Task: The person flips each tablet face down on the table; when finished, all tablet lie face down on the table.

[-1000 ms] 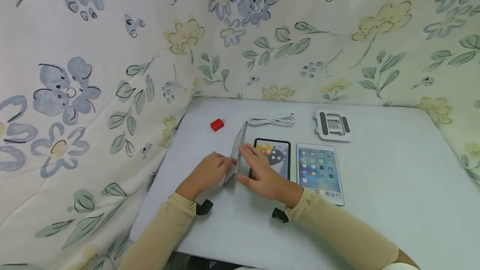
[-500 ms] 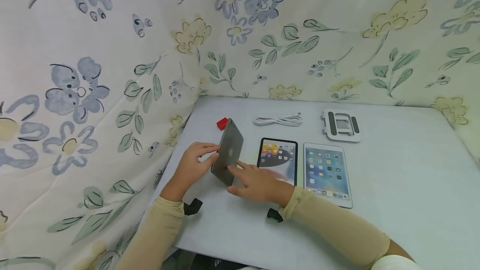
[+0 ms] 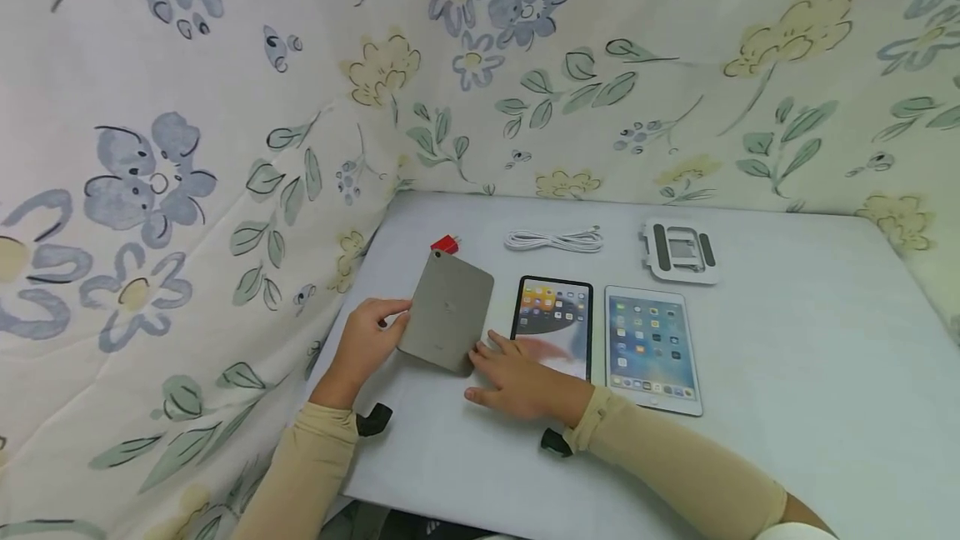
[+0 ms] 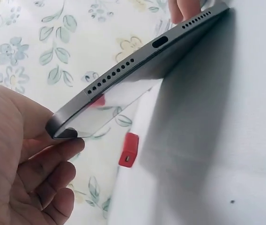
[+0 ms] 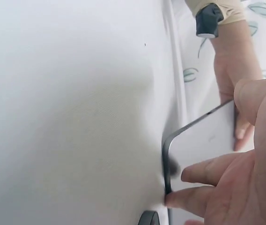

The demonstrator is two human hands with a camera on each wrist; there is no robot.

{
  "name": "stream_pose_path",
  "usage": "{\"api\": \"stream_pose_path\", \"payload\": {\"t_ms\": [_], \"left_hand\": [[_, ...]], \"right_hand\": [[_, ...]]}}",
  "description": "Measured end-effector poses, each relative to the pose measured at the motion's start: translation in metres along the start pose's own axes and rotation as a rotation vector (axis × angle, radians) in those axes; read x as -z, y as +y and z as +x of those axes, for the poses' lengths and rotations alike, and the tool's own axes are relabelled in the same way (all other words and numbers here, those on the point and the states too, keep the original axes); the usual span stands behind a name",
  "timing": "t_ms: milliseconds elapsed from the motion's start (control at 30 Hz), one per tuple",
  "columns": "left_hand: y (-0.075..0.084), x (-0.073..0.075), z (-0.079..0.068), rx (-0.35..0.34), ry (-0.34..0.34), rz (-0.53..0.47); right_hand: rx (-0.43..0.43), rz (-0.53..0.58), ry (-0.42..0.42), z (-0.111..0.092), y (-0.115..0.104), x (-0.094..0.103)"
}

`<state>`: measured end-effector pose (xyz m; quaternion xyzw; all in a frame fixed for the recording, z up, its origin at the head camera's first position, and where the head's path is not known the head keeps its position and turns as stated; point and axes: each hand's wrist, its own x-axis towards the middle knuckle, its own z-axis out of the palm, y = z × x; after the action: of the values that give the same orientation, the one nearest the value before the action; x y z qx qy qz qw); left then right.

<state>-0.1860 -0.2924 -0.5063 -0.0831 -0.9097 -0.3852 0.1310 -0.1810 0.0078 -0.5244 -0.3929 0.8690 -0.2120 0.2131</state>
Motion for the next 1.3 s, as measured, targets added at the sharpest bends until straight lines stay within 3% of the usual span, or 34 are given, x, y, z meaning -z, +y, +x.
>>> {"api": "stream_pose_path", "payload": {"t_ms": [433,667,1067,1300], "left_hand": [[-0.008,-0.018,-0.002,0.17,-0.072,0.082],[-0.01,-0.027,-0.001,0.145,-0.105,0.167],[-0.009,-0.031,-0.002,0.122,-0.167,0.227],[0.002,-0.03,0.003,0.023,-0.254,0.36]], "right_hand": [[-0.04,-0.006,0.036,-0.011,0.002,0.001],[-0.027,-0.014,0.045,-0.011,0.005,-0.001],[0.001,-0.03,0.053,-0.011,0.006,-0.003],[-0.036,-0.023,0.109,-0.017,0.012,0.005]]}}
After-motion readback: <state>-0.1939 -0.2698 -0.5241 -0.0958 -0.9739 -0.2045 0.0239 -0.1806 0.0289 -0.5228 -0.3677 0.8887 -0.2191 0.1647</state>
